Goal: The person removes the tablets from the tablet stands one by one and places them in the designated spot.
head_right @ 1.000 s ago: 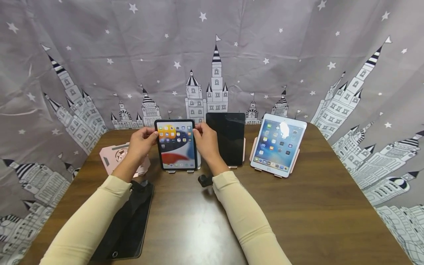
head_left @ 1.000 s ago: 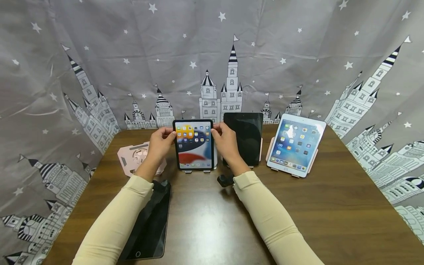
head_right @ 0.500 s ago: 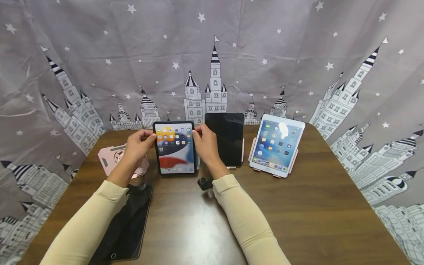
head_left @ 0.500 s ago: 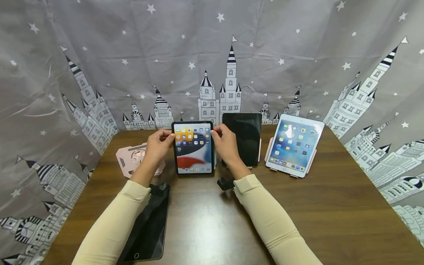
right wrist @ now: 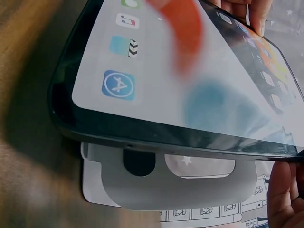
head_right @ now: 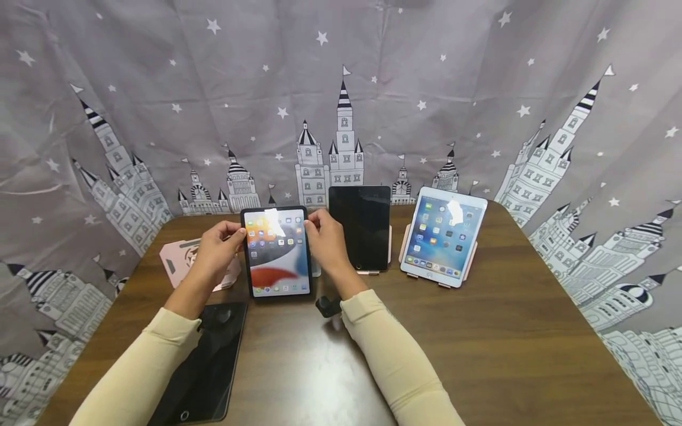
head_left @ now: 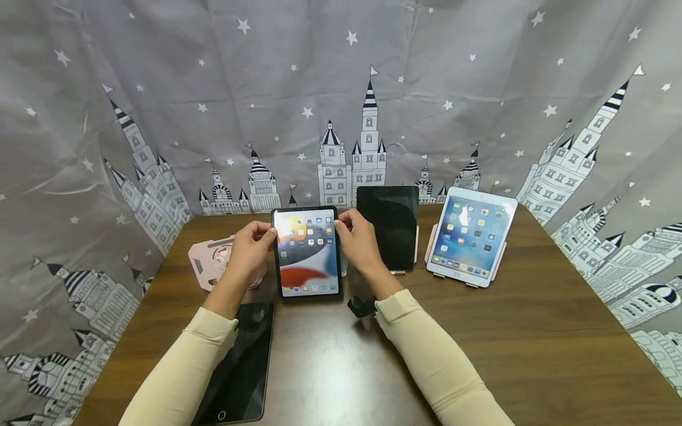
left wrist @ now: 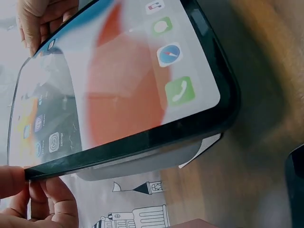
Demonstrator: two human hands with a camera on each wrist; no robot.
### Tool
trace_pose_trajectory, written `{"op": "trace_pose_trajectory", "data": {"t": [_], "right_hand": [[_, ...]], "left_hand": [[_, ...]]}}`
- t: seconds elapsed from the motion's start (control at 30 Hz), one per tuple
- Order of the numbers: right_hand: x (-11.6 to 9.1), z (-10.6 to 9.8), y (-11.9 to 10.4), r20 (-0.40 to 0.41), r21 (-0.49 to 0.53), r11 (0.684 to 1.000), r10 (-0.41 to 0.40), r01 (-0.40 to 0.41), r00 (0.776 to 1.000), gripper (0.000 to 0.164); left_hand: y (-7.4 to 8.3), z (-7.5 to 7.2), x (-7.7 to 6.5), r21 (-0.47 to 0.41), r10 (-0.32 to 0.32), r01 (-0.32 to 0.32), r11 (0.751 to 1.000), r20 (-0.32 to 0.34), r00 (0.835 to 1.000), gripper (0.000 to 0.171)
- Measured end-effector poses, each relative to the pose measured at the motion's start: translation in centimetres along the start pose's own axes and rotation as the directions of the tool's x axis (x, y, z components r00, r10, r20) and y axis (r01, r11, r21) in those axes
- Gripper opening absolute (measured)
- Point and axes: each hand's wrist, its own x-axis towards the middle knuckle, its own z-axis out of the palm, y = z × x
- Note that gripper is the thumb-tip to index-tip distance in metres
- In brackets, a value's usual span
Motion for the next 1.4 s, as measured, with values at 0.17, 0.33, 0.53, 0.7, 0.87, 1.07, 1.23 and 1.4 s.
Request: {"op": "trace_pose_trajectory", "data": {"t": [0.17,0.33,0.53,0.7,0.87,1.07,1.23,1.4], "right_hand": [[-0.6,-0.2,0.1,0.013,-0.006,1.0,-0.009,0.01,1.0,0.009],[-2.1,-0.4,0.2,0.05,0.006,1.0,0.018,-0.018,0.999,0.008],[-3.8,0.0,0.7,0.099,0.027,0.997,0.071,-0.074,0.993,0.008],[-4.7,0.3,0.8,0.162,0.055,0.986,0.148,-0.159,0.976,0.008],[-5.2,0.2,0.7,0.196,0.08,0.979,0.169,-0.188,0.966,0.008],[-6.0,-0.2,0.4,0.253,0.119,0.967,0.192,-0.228,0.948,0.008],[-6.6,-0.1,0.4,0.258,0.146,0.962,0.19,-0.233,0.947,0.009],[-7.1,0.1,0.5,0.277,0.136,0.959,0.204,-0.248,0.939,0.009]], "left_hand": [[-0.4,-0.1,-0.8,0.019,0.012,-0.013,1.0,0.027,1.0,0.019],[-1.0,-0.3,-1.7,0.05,-0.024,0.021,0.999,0.056,0.998,0.019],[-1.7,-0.9,-2.9,0.043,-0.056,0.052,0.998,0.102,0.993,0.018],[-2.1,-1.5,-3.9,0.047,-0.101,0.096,0.994,0.138,0.985,0.019],[-2.3,-2.0,-4.6,0.051,-0.099,0.091,0.995,0.176,0.979,0.017],[-2.6,-2.5,-5.6,0.116,-0.102,0.081,0.99,0.186,0.977,0.016],[-3.0,-2.7,-6.0,0.104,-0.104,0.085,0.991,0.192,0.976,0.015],[-3.3,-3.0,-6.5,0.099,-0.114,0.096,0.99,0.198,0.974,0.013]]}}
